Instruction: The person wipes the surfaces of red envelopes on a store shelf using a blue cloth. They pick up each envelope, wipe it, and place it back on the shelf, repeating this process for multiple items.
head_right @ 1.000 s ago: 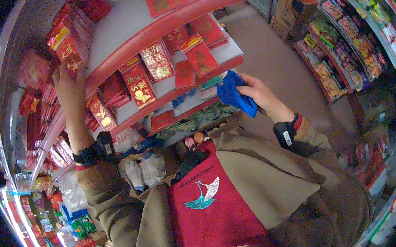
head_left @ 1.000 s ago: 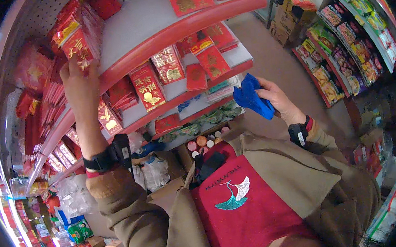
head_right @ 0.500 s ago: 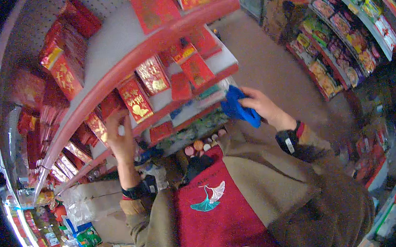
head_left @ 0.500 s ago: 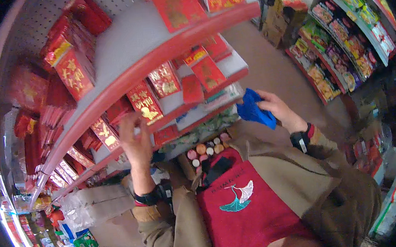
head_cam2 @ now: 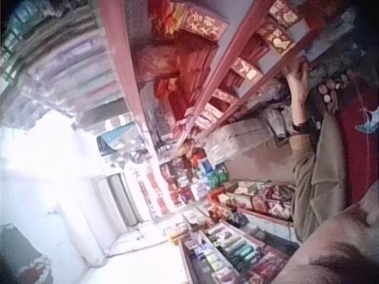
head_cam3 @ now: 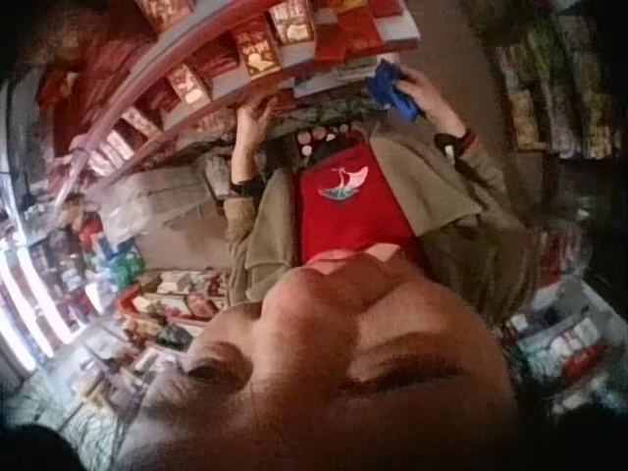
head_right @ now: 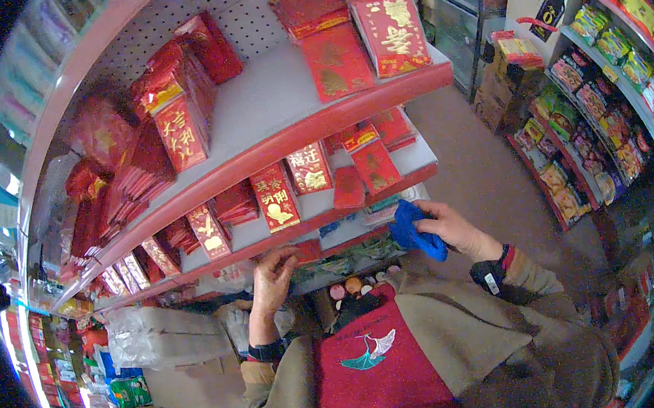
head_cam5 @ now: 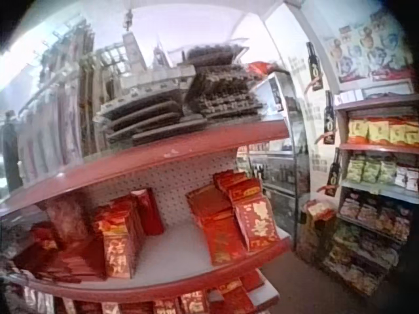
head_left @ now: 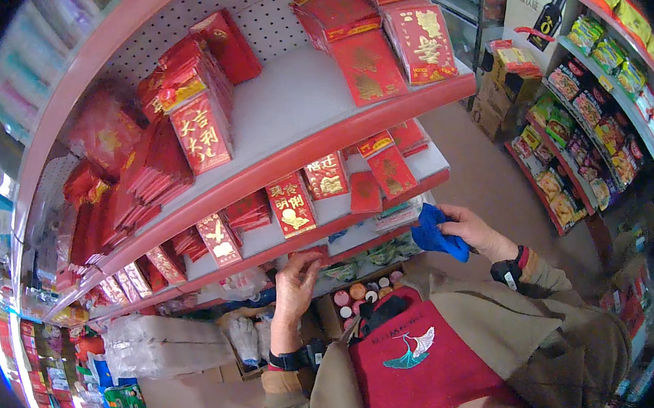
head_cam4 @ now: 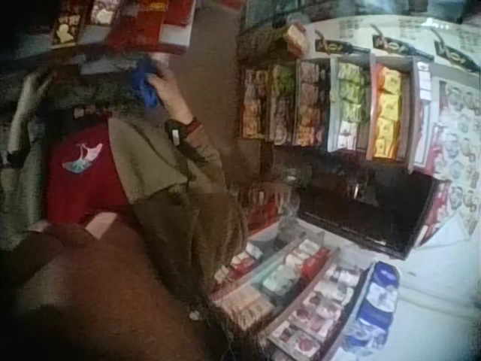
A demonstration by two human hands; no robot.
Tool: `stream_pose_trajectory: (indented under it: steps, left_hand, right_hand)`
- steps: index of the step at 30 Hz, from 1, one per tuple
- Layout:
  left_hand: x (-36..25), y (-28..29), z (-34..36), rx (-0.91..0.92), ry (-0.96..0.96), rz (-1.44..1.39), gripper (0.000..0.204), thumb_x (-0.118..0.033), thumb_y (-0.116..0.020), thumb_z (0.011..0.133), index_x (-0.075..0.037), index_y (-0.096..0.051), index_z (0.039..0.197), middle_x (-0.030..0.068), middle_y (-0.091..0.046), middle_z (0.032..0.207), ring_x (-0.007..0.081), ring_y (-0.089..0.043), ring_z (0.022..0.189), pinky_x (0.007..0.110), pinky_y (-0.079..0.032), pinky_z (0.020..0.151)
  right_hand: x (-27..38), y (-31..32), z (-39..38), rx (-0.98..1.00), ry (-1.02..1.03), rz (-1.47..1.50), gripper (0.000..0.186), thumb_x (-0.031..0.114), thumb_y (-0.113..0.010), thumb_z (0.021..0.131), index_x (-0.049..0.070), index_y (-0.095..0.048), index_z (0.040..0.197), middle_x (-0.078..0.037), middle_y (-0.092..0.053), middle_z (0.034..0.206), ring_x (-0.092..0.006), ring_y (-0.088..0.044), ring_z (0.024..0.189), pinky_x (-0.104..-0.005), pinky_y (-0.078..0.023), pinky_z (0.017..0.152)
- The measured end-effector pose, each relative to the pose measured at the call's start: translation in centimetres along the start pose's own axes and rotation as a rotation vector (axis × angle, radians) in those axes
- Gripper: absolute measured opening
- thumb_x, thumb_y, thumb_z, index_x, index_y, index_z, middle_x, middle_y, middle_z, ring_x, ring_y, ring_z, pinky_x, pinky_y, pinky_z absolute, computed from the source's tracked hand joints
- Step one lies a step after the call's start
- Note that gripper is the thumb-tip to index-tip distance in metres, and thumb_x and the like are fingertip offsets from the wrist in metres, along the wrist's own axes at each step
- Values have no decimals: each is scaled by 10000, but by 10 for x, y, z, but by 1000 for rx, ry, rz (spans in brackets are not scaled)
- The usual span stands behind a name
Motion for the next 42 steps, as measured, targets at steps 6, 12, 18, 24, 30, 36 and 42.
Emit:
stream_pose_trajectory:
  steps: [6, 12, 18, 24, 30, 36, 42]
  left_hand:
    - [6, 9, -15, -32, -27, 78, 189, -97, -643, 901, -8, -676, 1064, 106, -685, 951, 166, -645, 844, 302, -510, 764]
    - [26, 19, -38, -63, 36, 40, 188, -92, -650, 889, -8, -676, 1055, 116, -690, 936, 178, -654, 829, 301, -514, 761]
    - [60, 34, -67, -157, 62, -86, 183, -98, -641, 903, 2, -674, 1053, 85, -697, 933, 138, -640, 835, 286, -512, 767]
    - [97, 48, -107, -232, 151, -185, 164, -89, -628, 911, 0, -676, 1041, 60, -694, 924, 115, -622, 820, 277, -510, 753]
    - [137, 65, -157, -362, 278, -343, 154, -86, -608, 935, -14, -668, 1057, 24, -666, 870, 94, -610, 779, 249, -500, 695]
    - [175, 75, -197, -514, 287, -437, 146, -35, -582, 939, 16, -661, 1050, 39, -668, 861, 110, -618, 798, 252, -504, 737]
    - [194, 70, -204, -543, 351, -456, 159, -45, -581, 943, 19, -660, 1066, 44, -669, 870, 111, -616, 803, 253, -503, 750]
  right_hand:
    - [46, -27, 1, 132, 96, -210, 553, 206, -644, 860, -19, -493, 1343, -79, -635, 1149, -140, -594, 1022, -315, -491, 893]
    - [128, -63, -5, 301, 294, -586, 534, 266, -668, 877, 24, -504, 1324, -58, -629, 1146, -140, -576, 1062, -329, -472, 931]
    - [230, -110, 0, 235, 621, -726, 435, 205, -652, 881, 43, -531, 1266, -51, -625, 1088, -122, -581, 1024, -310, -479, 906]
    - [291, -150, 58, 96, 856, -925, 422, 227, -658, 878, 30, -552, 1236, -138, -627, 1102, -218, -623, 1025, -351, -498, 888]
    - [296, -184, 151, -66, 1019, -1248, 493, 269, -640, 880, -11, -509, 1263, -228, -590, 1198, -376, -582, 1096, -436, -468, 937]
    - [262, -205, 215, 154, 789, -1341, 508, 303, -603, 901, -3, -490, 1290, -251, -565, 1212, -405, -554, 1117, -459, -444, 957]
    - [253, -188, 216, 301, 767, -1567, 527, 370, -486, 975, -30, -454, 1317, -250, -519, 1258, -409, -542, 1133, -444, -429, 981]
Point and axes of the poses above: each hand's wrist, its own z-axis towards the middle knuckle, its own y-axis out of the back of the hand, x = y × z, the point moved 5 cm from there along z, towards the middle knuckle
